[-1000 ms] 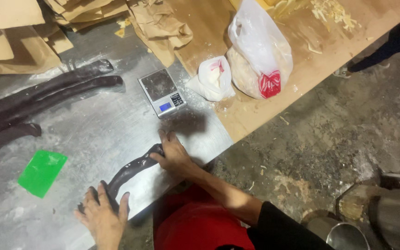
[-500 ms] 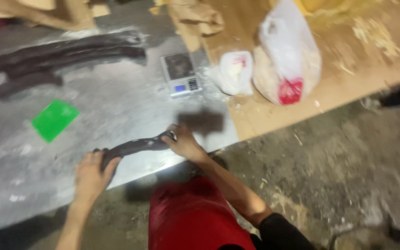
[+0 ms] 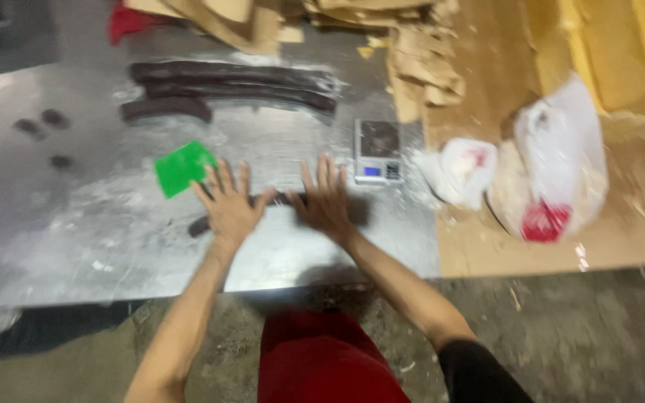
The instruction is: The person rolls a long dark dough rope on a metal table, then uses a green plastic scraper to cut it into small pieces. Each piece is placed on a digital scale to check its weight. The process is repeated with another dough rope.
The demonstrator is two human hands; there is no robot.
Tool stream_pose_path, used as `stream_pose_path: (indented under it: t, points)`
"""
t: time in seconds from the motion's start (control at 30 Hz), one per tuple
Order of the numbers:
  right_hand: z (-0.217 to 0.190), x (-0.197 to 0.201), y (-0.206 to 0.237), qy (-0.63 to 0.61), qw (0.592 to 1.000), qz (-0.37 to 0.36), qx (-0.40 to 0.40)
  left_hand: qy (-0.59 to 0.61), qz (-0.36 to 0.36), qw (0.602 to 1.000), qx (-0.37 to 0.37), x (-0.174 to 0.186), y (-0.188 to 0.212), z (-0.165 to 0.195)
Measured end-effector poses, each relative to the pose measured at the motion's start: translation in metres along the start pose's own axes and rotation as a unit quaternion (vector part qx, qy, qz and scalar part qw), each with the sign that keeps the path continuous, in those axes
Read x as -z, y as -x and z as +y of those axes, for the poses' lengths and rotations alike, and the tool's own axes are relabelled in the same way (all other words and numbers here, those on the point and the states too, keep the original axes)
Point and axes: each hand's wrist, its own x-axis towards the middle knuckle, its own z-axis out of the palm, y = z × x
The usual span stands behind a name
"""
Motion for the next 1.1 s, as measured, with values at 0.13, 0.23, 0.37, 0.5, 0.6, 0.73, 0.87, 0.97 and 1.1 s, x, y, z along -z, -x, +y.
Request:
stream_pose_path:
  t: [0.13, 0.23, 0.37, 0.5, 0.6, 0.73, 0.87, 0.97, 1.1]
  points:
    - [0.015, 0.008, -0.021, 0.014, 0.994, 0.079, 0.078, 0.081, -0.060, 0.995, -0.003, 0.001, -0.023, -0.008]
    - [0.010, 0.025, 0.031, -0.077, 0.994, -0.078, 0.020, 0.101, -0.063, 0.990, -0.074, 0.013, 0.031, -0.001]
    - [-0.021, 0.056, 0.144, -0.102, 0.983, -0.152, 0.006, 0.134, -0.065, 0.987, -0.068, 0.021, 0.131, 0.016]
    - [-0.045, 0.068, 0.189, -0.122, 0.989, -0.085, -0.005, 0.157, -0.062, 0.985, -0.038, -0.006, 0.176, 0.052]
    - [-0.030, 0.066, 0.142, -0.204, 0.979, -0.023, 0.004, 0.134, -0.051, 0.988, -0.053, -0.032, 0.147, 0.059]
    - [-0.005, 0.058, 0.035, 0.048, 0.991, 0.029, -0.124, 0.083, -0.048, 0.995, -0.036, -0.052, 0.038, 0.031]
    - [0.013, 0.073, 0.012, 0.106, 0.986, -0.053, -0.118, 0.137, -0.106, 0.983, -0.051, -0.044, 0.001, 0.023]
    - [0.013, 0.073, 0.057, 0.114, 0.981, -0.142, -0.065, 0.152, -0.130, 0.978, -0.065, -0.028, 0.038, 0.029]
    - [0.006, 0.068, 0.156, -0.196, 0.980, 0.024, 0.001, 0.153, -0.115, 0.977, -0.090, -0.004, 0.125, 0.045]
